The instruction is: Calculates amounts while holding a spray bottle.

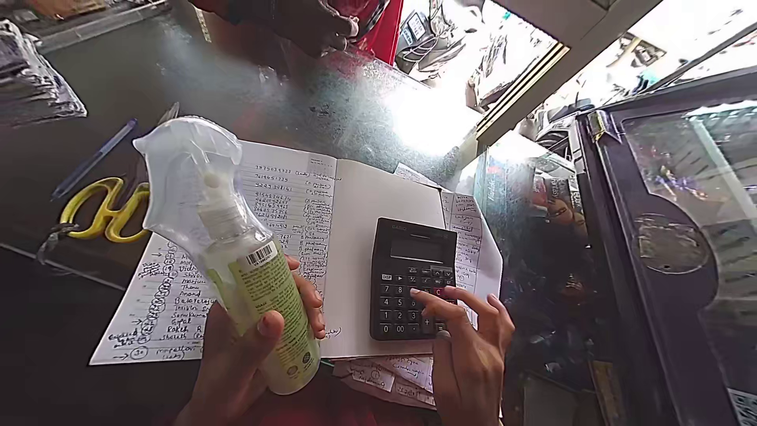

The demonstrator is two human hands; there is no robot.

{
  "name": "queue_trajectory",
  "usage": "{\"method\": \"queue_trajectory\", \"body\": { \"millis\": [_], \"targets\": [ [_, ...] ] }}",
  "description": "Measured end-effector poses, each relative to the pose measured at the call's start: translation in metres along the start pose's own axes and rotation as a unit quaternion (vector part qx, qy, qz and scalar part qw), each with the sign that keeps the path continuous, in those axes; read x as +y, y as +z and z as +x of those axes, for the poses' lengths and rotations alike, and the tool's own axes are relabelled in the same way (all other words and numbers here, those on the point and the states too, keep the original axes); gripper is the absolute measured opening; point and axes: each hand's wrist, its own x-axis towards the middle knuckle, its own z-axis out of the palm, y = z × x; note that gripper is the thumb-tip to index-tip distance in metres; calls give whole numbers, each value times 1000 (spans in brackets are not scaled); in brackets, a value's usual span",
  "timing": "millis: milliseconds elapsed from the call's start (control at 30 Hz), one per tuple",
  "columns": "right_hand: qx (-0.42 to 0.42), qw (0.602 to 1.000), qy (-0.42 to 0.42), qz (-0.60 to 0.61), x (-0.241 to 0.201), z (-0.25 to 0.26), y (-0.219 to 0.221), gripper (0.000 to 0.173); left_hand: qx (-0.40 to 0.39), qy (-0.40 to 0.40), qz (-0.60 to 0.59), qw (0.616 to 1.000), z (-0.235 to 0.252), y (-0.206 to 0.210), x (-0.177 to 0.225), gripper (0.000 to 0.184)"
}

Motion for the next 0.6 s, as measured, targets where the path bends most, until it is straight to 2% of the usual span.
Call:
{"method": "queue_trajectory", "body": {
  "millis": [133, 233, 400, 600],
  "targets": [
    [32, 999, -33, 23, -5, -7, -6, 25, -5, -3, -3, 1000, 0, -1, 0, 44],
    [22, 997, -64, 22, -9, -14, 7, 22, -9, -2, -3, 1000, 0, -2, 0, 45],
    [82, 996, -38, 23, -10, -11, -11, 19, -7, -3, 4, 1000, 0, -1, 1, 45],
    [61, 997, -35, 37, -5, -10, -5, 22, -5, -3, 10, 1000, 0, -1, 0, 47]
  ]
}}
